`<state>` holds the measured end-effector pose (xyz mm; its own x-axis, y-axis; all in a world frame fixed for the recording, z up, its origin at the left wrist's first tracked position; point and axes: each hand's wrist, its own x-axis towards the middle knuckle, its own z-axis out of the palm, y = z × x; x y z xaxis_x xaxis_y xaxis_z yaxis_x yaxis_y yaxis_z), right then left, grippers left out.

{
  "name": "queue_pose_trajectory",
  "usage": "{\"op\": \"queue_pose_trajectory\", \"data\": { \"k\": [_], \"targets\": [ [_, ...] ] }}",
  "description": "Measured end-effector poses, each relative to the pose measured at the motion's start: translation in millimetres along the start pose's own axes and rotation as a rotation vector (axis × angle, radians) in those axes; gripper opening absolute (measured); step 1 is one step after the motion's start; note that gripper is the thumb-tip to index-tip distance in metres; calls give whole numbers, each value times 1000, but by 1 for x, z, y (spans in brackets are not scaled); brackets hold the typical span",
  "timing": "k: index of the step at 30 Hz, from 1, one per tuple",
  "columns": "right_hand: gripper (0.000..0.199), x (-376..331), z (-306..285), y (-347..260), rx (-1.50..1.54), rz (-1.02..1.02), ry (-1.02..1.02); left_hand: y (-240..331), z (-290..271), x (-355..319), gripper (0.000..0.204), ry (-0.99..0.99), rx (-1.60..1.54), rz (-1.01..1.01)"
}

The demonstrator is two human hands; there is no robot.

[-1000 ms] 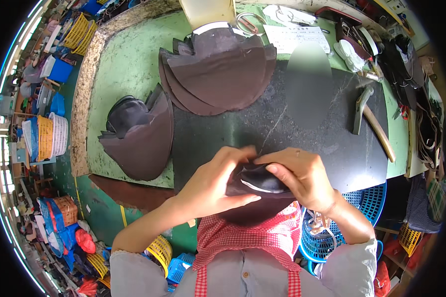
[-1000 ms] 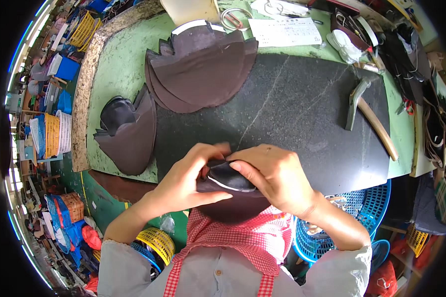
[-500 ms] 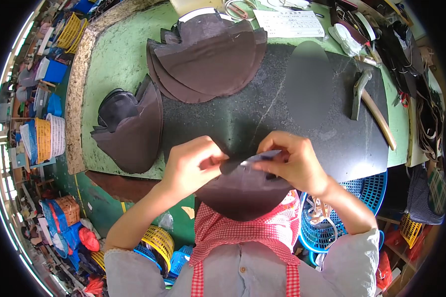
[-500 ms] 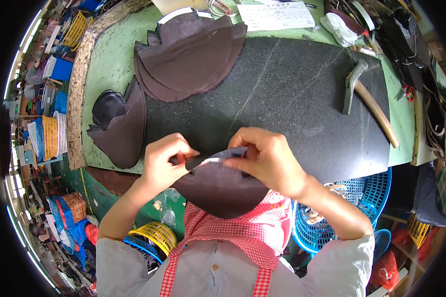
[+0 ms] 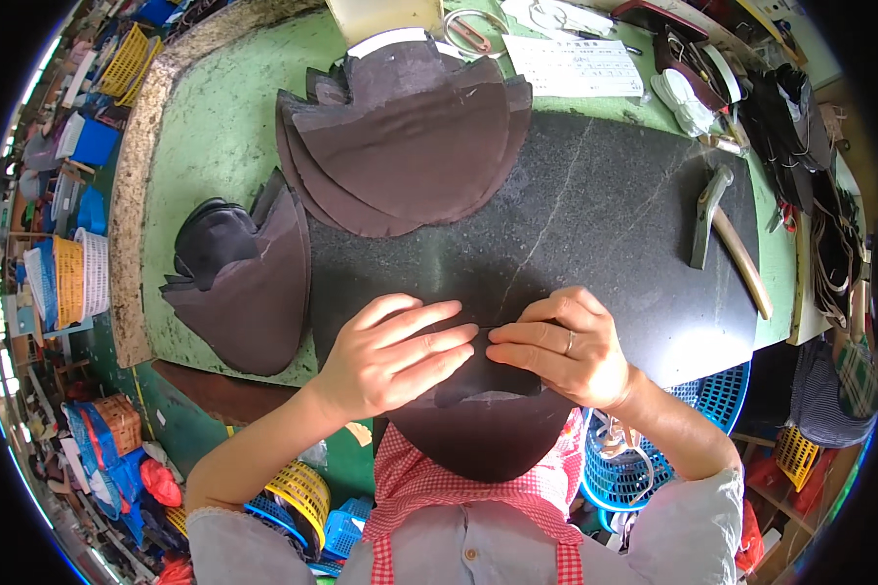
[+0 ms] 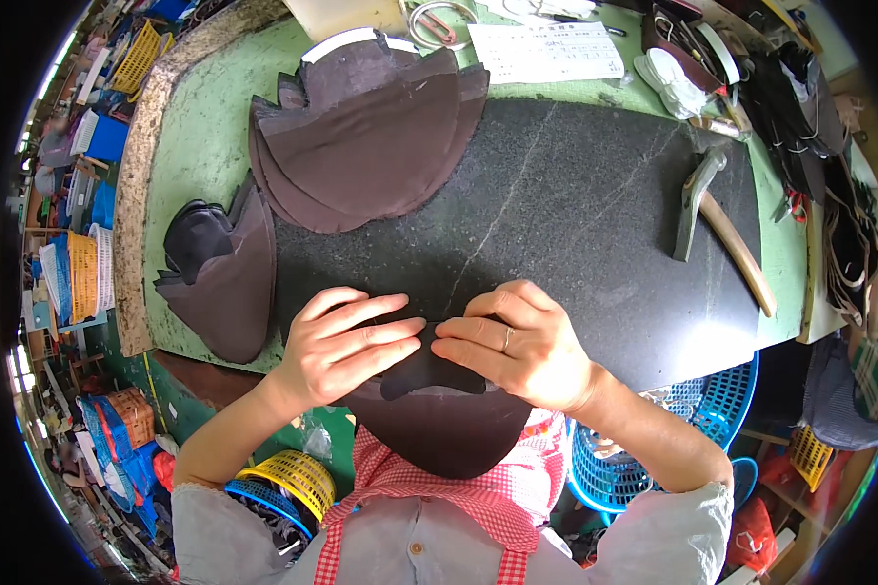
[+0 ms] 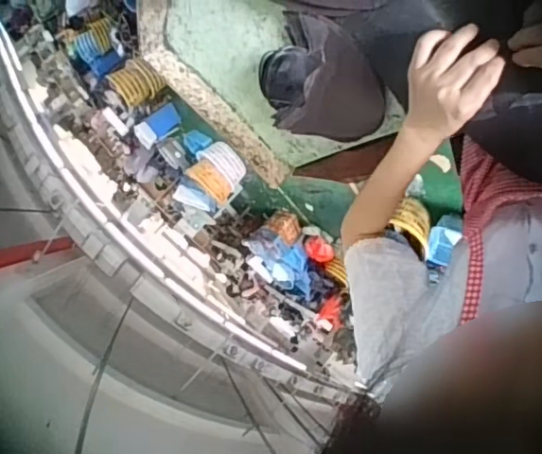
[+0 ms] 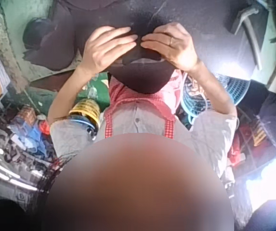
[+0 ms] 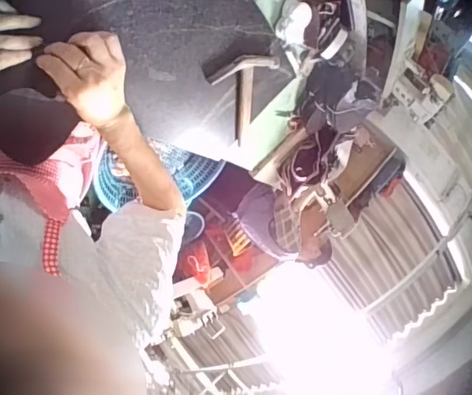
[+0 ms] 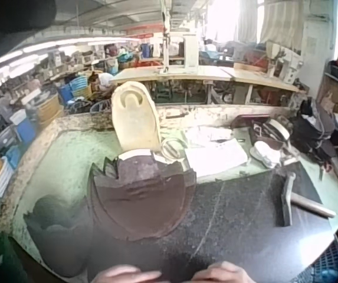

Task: Applying adhesive tape to the edges of leather shoe components and folding them over to prepare for stitching.

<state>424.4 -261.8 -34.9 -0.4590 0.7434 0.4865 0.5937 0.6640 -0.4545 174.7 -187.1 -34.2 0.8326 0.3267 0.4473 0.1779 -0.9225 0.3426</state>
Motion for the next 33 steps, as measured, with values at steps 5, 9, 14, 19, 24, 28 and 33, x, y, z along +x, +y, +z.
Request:
{"op": "queue_pose_trajectory", "data": {
  "k": [5, 9, 14, 19, 24, 28, 33],
  "targets": [
    [41, -26, -20, -19, -101, 160, -143, 19, -22, -37, 35, -240, 64, -140],
    [30, -24, -27, -20, -4, 415, -34, 23, -19, -40, 37, -117, 15, -183],
    [21, 8, -3, -27, 237, 544, -17, 28, -9, -4, 32, 73, -126, -481],
    [16, 37, -10, -24, 569, 355, -110, 15, -54, -18, 15, -46, -356, -483],
    [48, 114, 2, 34, 327, 427, 147, -42, -155, -61, 34, 76, 567, -583],
    [63, 163, 20, 113, -465, 260, 413, -48, -125, -21, 48, 370, 137, -682],
    [26, 146, 20, 65, 11, 153, 197, -53, -57, 19, 85, 350, 69, -469]
  ]
}}
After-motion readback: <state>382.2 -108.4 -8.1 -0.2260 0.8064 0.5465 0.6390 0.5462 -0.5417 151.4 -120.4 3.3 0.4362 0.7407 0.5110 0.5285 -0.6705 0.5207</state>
